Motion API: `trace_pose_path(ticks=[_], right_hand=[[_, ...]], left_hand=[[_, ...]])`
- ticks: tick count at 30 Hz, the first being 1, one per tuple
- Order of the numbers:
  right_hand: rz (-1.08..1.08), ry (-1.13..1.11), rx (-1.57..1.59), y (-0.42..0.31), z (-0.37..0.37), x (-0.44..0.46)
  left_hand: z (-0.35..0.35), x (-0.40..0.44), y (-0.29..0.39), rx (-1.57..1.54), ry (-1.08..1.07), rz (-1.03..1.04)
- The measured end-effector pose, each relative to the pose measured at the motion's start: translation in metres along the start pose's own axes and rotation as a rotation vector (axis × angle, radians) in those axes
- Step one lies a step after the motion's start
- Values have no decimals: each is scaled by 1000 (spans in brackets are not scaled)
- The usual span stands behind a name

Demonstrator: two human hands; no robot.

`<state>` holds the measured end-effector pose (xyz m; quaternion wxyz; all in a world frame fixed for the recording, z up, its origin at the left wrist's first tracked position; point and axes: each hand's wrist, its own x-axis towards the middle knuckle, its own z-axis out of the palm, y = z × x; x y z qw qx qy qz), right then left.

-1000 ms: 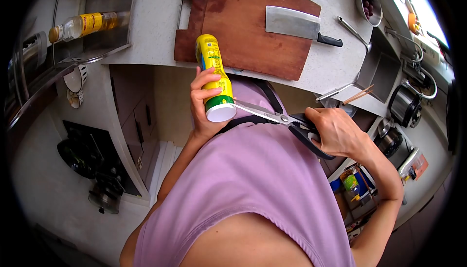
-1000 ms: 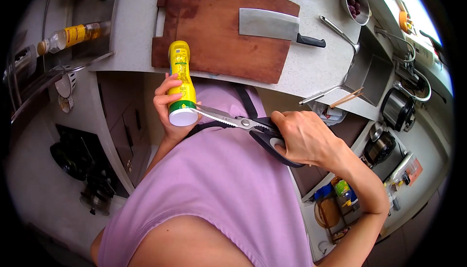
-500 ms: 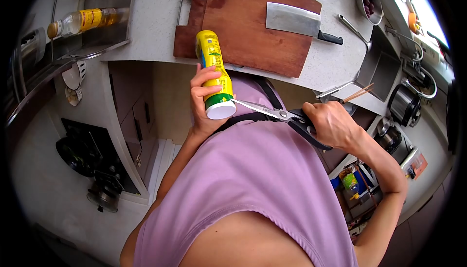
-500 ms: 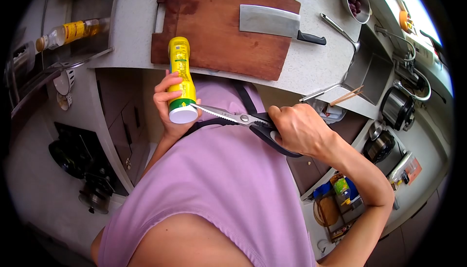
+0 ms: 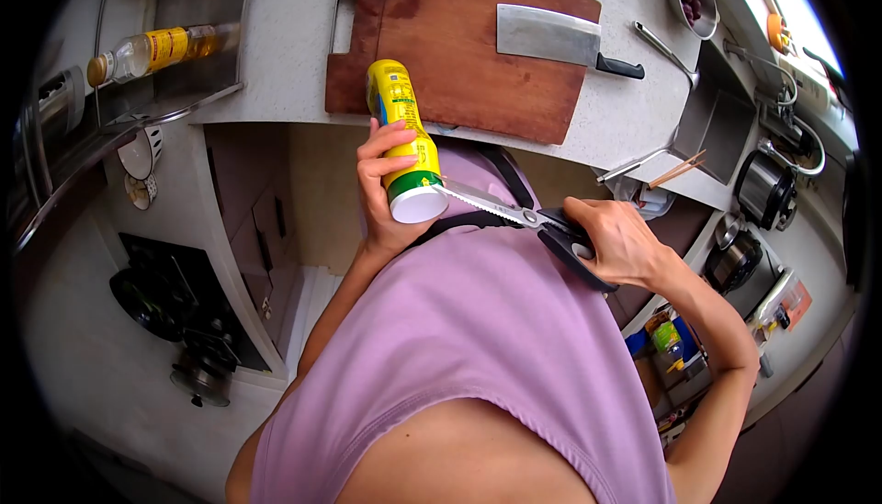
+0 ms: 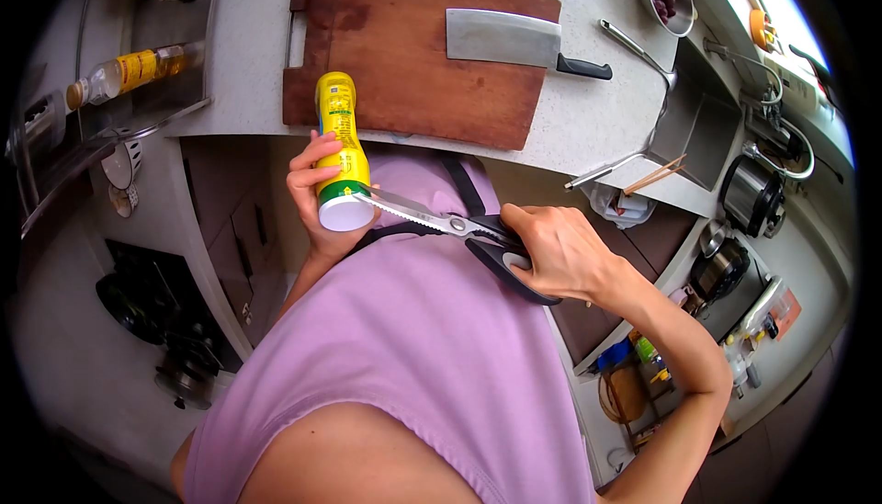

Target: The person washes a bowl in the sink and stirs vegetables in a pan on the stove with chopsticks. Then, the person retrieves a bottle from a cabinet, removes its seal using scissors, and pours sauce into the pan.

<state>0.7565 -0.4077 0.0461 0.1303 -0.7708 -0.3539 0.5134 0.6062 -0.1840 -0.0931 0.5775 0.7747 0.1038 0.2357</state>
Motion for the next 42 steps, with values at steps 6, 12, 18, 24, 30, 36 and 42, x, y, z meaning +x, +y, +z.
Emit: trace_pose_path(ticks=[6,12,18,24,30,36,42], right_hand=[[-44,56,-61,8,3,8],[42,586,-128,53,13,85],[37,745,-190,77,50,180],[-390,894,256,-2,8,143],[-1029,903,400,-83,-60,102],[-1232,1065,177,-82,-84,86],[-1337,1221,-5,-79,-95,66]], left_hand=[[-5,6,3,20,-25,-15],[-30,42,10,-137,46,-142],[-46,61,17,-263,-18,-42],[-47,85,38,-441,-47,-139],[-39,118,72,-652,-157,-326],[-31,137,97,-932,-419,-371],[-29,141,116,-902,-554,-462]])
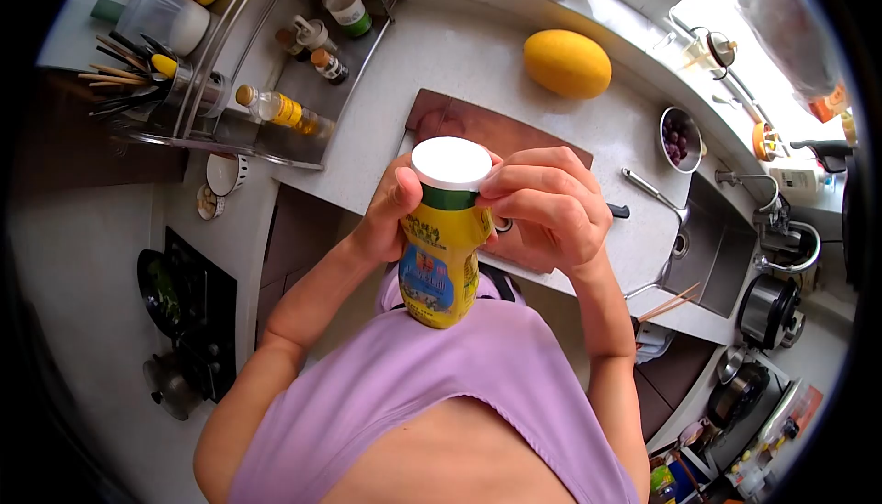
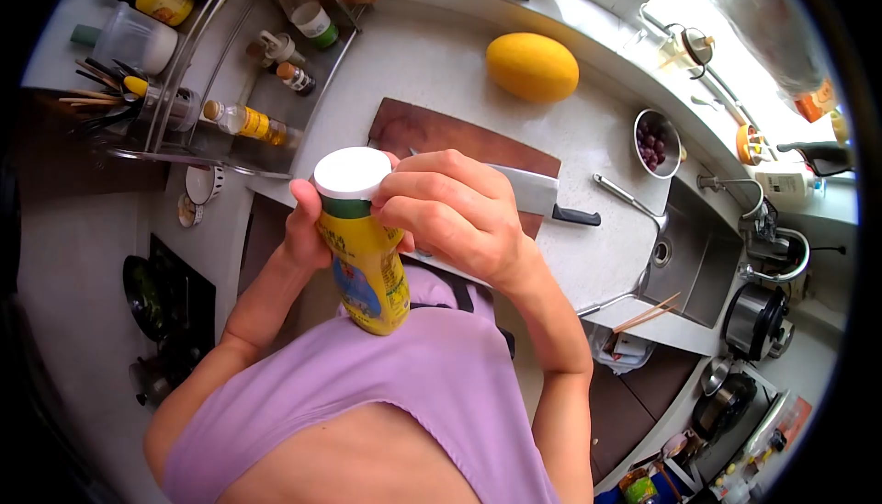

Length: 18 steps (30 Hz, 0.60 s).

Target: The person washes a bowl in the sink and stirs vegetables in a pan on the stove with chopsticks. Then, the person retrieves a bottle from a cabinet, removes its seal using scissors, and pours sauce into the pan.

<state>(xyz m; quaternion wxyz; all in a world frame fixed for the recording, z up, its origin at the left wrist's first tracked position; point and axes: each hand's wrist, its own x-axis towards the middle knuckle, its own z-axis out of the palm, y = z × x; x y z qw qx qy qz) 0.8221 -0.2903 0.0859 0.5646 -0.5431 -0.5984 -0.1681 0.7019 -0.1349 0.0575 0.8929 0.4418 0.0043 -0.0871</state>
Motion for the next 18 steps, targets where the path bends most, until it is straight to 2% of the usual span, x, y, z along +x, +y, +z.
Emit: trace_pose_path(ticks=[3,5,8,15,17,18], right_hand=[[-16,15,0,-6,-10,5],[-68,5,-150,-11,-14,8],[-136,-16,-277,-15,-17,11],[-252,-101,-256,-19,-29,24],[-302,-128,-237,-20,-33,26],[-308,-141,-190,-20,-35,25]], left_hand=[[19,5,5,-62,30,115],[25,7,8,-51,-3,142],[31,6,10,91,81,218],[43,3,11,19,64,150],[53,1,14,-122,73,21],[54,2,14,-118,71,29]])
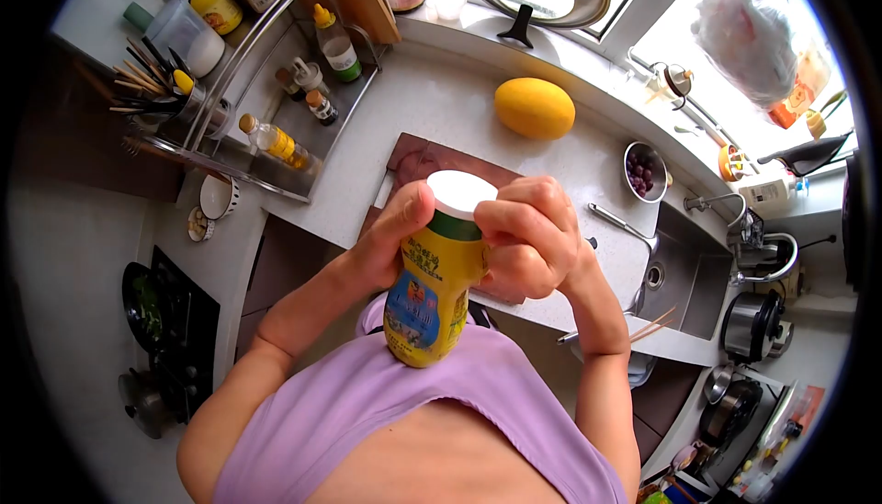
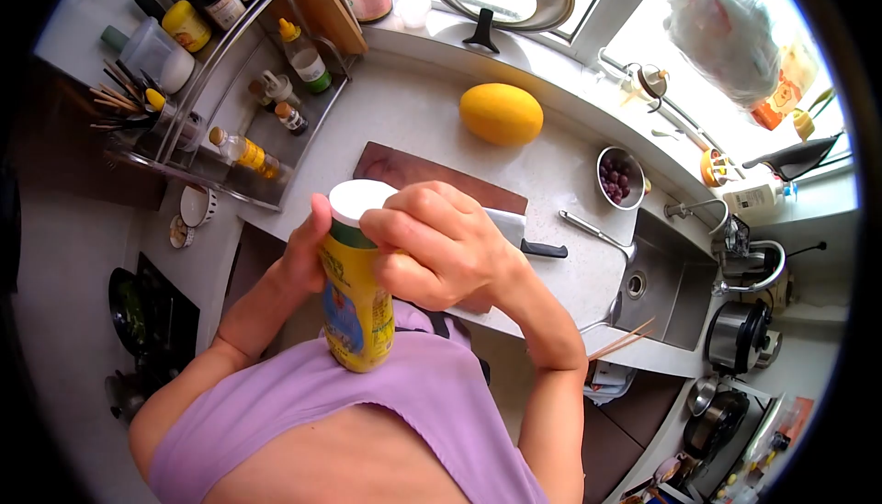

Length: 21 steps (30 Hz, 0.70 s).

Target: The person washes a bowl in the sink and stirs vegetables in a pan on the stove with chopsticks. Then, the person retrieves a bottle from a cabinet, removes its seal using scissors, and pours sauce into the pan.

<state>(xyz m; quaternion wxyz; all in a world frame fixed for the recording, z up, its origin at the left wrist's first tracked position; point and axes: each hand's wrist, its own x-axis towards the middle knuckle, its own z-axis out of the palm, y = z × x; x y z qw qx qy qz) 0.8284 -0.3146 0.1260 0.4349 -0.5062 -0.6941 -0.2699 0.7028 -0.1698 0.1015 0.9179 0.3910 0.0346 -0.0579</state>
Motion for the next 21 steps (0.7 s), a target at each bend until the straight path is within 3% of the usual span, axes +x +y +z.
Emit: trace_pose_path(ticks=[3,6,10,13,15,21], right_hand=[[47,-3,178,1,-4,-10],[343,83,289,-10,-4,-10],[289,27,305,-9,-12,-4],[419,75,367,-16,-13,4],[291,8,94,-14,-13,8],[-13,-29,-28,0,-15,11]], left_hand=[[3,2,-1,-132,-133,-63],[1,6,0,-181,-209,-36],[2,7,2,-79,-197,-1],[4,8,4,-12,-171,33],[6,8,5,13,-163,43],[11,10,1,66,-63,17]])
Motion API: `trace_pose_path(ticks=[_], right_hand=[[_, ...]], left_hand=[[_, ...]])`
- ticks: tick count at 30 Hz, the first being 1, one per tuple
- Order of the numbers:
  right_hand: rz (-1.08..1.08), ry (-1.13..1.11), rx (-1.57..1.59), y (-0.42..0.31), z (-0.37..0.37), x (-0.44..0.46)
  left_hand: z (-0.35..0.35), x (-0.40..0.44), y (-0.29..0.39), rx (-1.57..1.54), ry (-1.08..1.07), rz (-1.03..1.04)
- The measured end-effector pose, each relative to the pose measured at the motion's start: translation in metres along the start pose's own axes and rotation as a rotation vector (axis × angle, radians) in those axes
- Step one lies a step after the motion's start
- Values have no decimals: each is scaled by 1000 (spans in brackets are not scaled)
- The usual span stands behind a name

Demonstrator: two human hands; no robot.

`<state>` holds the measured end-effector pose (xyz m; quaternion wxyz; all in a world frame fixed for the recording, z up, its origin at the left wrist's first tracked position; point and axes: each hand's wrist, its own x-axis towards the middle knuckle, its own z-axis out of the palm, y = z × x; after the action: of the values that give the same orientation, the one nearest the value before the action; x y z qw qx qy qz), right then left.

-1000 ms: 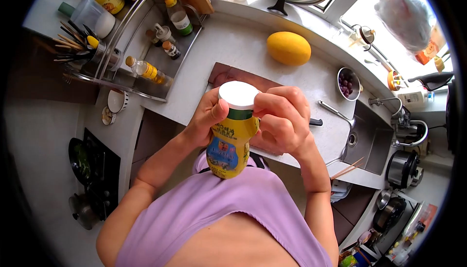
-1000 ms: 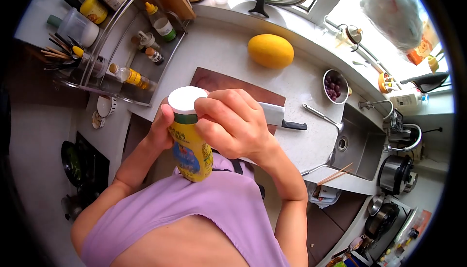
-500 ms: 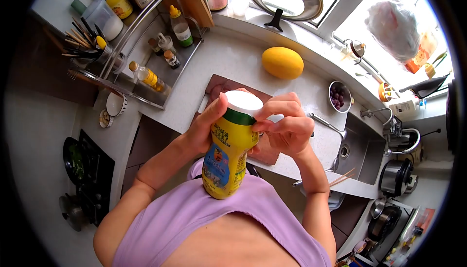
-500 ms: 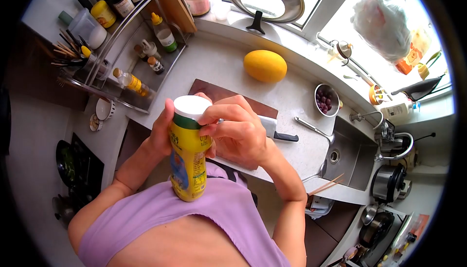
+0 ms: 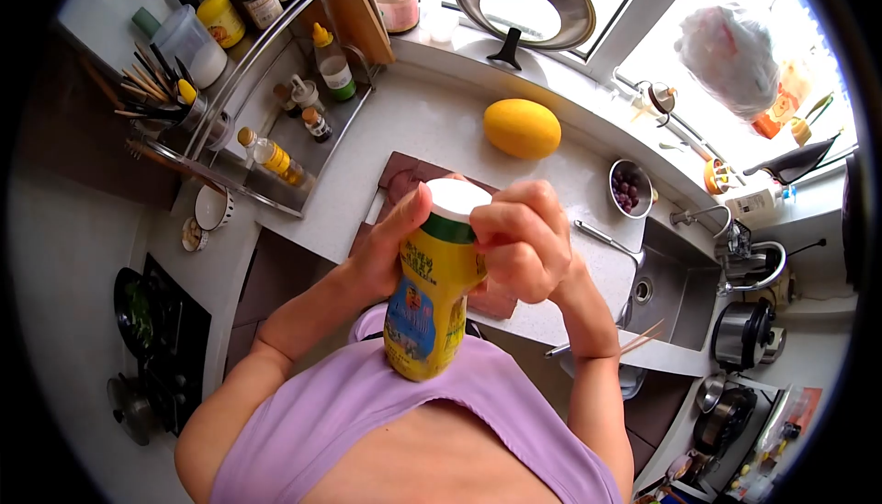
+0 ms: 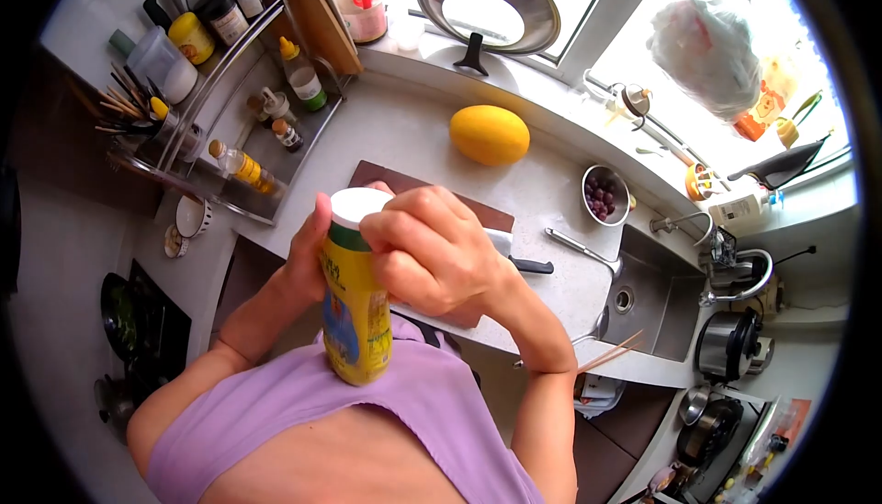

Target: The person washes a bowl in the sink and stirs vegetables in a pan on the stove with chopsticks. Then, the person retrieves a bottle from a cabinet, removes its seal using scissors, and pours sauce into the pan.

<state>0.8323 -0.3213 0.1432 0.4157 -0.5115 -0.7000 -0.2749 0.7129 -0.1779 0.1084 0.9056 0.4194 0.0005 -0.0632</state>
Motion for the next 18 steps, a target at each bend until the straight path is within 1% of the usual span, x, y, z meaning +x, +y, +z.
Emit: trace_pose_path(ticks=[2,3,4,6,7,9,12,15,18], right_hand=[[-21,6,53,0,-1,-2],[-8,47,106,1,2,-7],[7,88,159,1,3,-10],[32,65,162,-1,0,-14],[96,47,216,-1,-1,-19],[156,30,268,-1,0,-20],[275,142,452,-5,-3,-15],[298,22,388,-8,-11,-13],[330,37,305,-14,-14,-7]], left_hand=[[5,1,-2,-90,-91,-38],[6,2,-4,-124,-137,-49],[4,3,-7,-123,-138,-48],[2,4,-11,-99,-108,-40],[4,4,-11,-99,-109,-39],[6,3,-9,-180,-77,-85],[5,3,-5,-115,-113,-46],[15,2,3,-30,-52,-41],[8,2,-2,-3,-108,-18]])
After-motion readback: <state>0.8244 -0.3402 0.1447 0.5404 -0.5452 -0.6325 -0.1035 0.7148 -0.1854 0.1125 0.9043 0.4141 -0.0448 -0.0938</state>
